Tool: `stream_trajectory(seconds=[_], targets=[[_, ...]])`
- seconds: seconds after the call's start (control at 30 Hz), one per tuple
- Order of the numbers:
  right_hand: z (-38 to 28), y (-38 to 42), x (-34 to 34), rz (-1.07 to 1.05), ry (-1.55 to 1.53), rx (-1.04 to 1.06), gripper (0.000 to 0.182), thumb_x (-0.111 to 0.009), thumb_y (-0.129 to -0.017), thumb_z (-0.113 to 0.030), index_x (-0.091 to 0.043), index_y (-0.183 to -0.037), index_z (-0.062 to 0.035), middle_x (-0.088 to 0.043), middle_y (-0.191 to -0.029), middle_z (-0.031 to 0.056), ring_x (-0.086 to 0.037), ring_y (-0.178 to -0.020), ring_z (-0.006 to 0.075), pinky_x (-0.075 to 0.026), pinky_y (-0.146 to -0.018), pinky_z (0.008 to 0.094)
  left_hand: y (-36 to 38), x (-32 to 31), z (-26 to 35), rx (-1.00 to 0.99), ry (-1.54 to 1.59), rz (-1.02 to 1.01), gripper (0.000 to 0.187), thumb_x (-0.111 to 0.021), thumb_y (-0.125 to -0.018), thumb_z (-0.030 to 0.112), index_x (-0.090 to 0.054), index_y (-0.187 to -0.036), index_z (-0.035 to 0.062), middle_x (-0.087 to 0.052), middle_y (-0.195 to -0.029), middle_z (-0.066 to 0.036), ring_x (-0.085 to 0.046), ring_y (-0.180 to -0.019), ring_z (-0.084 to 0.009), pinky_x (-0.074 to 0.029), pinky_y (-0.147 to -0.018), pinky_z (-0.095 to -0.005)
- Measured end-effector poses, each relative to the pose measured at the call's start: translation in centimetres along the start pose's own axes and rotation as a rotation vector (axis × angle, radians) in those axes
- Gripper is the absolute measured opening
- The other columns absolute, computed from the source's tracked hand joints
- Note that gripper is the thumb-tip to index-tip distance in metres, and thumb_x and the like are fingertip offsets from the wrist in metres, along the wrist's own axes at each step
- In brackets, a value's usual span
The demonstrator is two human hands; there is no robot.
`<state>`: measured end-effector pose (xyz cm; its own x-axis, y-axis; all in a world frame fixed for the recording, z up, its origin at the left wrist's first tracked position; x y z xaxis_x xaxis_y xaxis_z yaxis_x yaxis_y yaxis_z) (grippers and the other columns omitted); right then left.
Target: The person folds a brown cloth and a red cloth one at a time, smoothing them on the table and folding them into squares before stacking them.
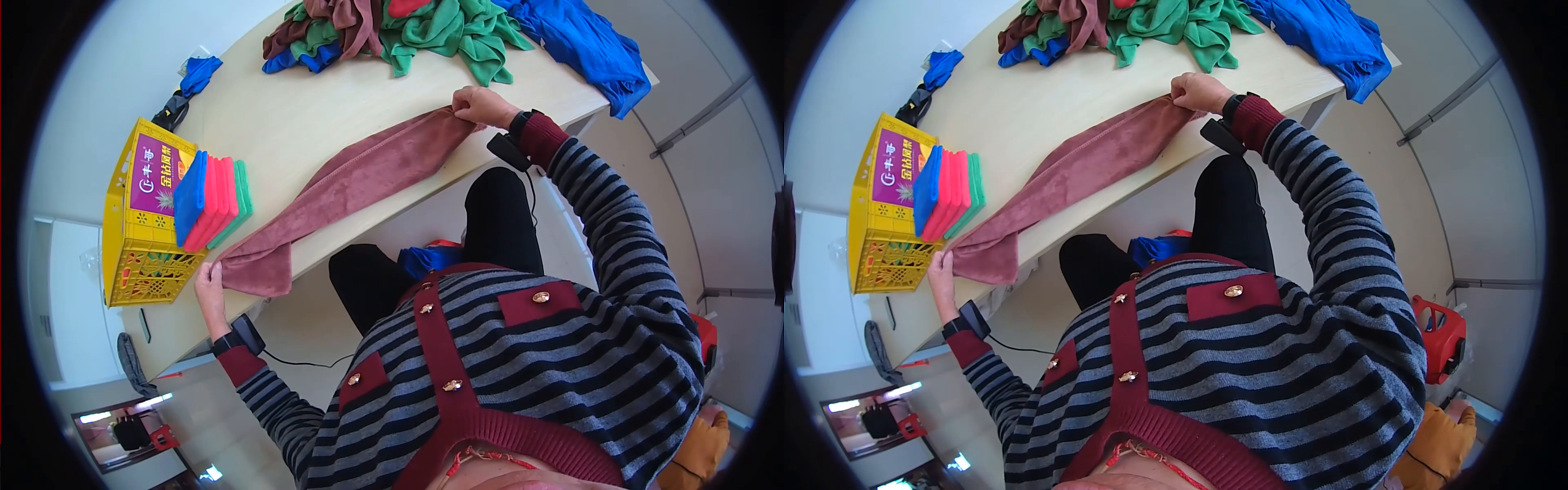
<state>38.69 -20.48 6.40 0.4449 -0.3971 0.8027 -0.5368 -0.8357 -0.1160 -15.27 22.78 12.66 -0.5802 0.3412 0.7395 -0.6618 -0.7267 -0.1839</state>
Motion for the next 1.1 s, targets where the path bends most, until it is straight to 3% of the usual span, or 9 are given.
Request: stream_trajectory(seconds=[0.07,0.2,0.3,0.4,0.53,0.7,0.83,0.97,1.1], targets=[[0.3,-0.6,0.4,0.047,0.093,0.087,0.015,-0.066,-0.084,-0.016,-0.069,-0.095,-0.0063,-0.072,-0.084,0.0108,-0.069,-0.077,0.0235,-0.055,-0.070,0.0345,0.2,0.2,-0.2,0.006,0.026,0.018,0.013,-0.061,-0.097,0.008,-0.058,-0.086,0.0029,-0.049,-0.080,0.003,-0.045,-0.078,-0.0055,-0.041,-0.072,-0.0215],[1.6,-1.3,2.8,0.192,-0.165,-0.002,0.014,-0.062,-0.093,-0.016,-0.064,-0.098,-0.0036,-0.068,-0.081,0.0052,-0.063,-0.066,0.0152,-0.053,-0.065,0.0294,0.5,0.6,-1.2,0.008,0.068,0.016,0.014,-0.061,-0.098,0.009,-0.057,-0.086,0.0035,-0.047,-0.080,0.004,-0.043,-0.077,-0.0054,-0.040,-0.071,-0.0213],[2.0,-1.1,4.9,0.112,-0.597,-0.308,0.016,-0.057,-0.099,-0.020,-0.062,-0.102,-0.0042,-0.068,-0.081,0.0060,-0.065,-0.065,0.0143,-0.054,-0.063,0.0266,1.1,1.2,-1.4,-0.006,0.038,-0.039,0.014,-0.061,-0.098,0.009,-0.055,-0.087,0.0036,-0.046,-0.081,0.005,-0.043,-0.078,-0.0053,-0.039,-0.070,-0.0214],[-0.2,-0.2,7.5,0.177,-0.784,-0.270,0.017,-0.056,-0.102,-0.020,-0.060,-0.106,-0.0044,-0.068,-0.083,0.0065,-0.068,-0.068,0.0141,-0.056,-0.065,0.0260,1.7,1.7,0.3,0.014,0.209,-0.085,0.010,-0.062,-0.098,0.008,-0.057,-0.089,0.0038,-0.050,-0.083,0.006,-0.046,-0.080,-0.0046,-0.039,-0.072,-0.0208],[-0.3,-0.6,10.8,0.264,-0.955,-0.128,0.021,-0.059,-0.102,-0.022,-0.059,-0.110,-0.0033,-0.069,-0.087,0.0072,-0.073,-0.076,0.0175,-0.061,-0.072,0.0281,1.0,4.0,0.6,0.096,0.151,-0.054,0.007,-0.062,-0.098,0.007,-0.058,-0.092,0.0046,-0.052,-0.086,0.006,-0.048,-0.083,-0.0038,-0.039,-0.075,-0.0199],[-2.5,0.2,13.6,0.242,-0.867,-0.043,0.023,-0.057,-0.103,-0.022,-0.059,-0.117,-0.0040,-0.069,-0.095,0.0052,-0.072,-0.079,0.0145,-0.060,-0.079,0.0269,-0.8,7.2,0.5,0.157,0.097,0.079,0.003,-0.062,-0.098,0.008,-0.061,-0.097,0.0049,-0.055,-0.091,0.006,-0.049,-0.085,-0.0030,-0.039,-0.078,-0.0192],[-2.7,1.0,13.6,0.207,-0.745,-0.016,0.026,-0.057,-0.103,-0.022,-0.061,-0.120,-0.0033,-0.069,-0.095,0.0053,-0.072,-0.086,0.0135,-0.060,-0.078,0.0258,-0.9,7.6,2.9,0.037,0.338,0.124,0.012,-0.064,-0.098,0.015,-0.065,-0.106,0.0066,-0.059,-0.094,0.005,-0.050,-0.081,-0.0034,-0.038,-0.072,-0.0208],[-1.2,2.0,14.7,0.202,-0.606,-0.025,0.024,-0.056,-0.104,-0.020,-0.063,-0.122,-0.0059,-0.070,-0.097,0.0031,-0.071,-0.084,0.0108,-0.059,-0.077,0.0242,-1.0,8.9,2.9,0.027,0.537,0.175,0.019,-0.063,-0.099,0.017,-0.064,-0.114,0.0047,-0.064,-0.104,0.002,-0.057,-0.091,-0.0062,-0.044,-0.081,-0.0231],[-1.3,2.8,19.9,0.323,-0.594,0.132,0.024,-0.059,-0.103,-0.024,-0.066,-0.120,-0.0087,-0.067,-0.096,-0.0015,-0.062,-0.081,0.0050,-0.051,-0.073,0.0190,-1.0,11.2,4.9,-0.100,0.813,0.212,0.025,-0.061,-0.101,0.018,-0.062,-0.122,0.0044,-0.065,-0.116,-0.005,-0.062,-0.107,-0.0139,-0.047,-0.097,-0.0307]])
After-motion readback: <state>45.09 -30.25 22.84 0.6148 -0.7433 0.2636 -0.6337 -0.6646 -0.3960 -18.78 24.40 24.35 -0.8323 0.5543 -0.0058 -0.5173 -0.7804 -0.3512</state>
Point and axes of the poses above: each hand's wrist, its own y-axis away from the middle knuckle, its own x-axis out of the back of the hand, z = x × y, the point moved 5 cm from there along -y, towards the middle knuckle
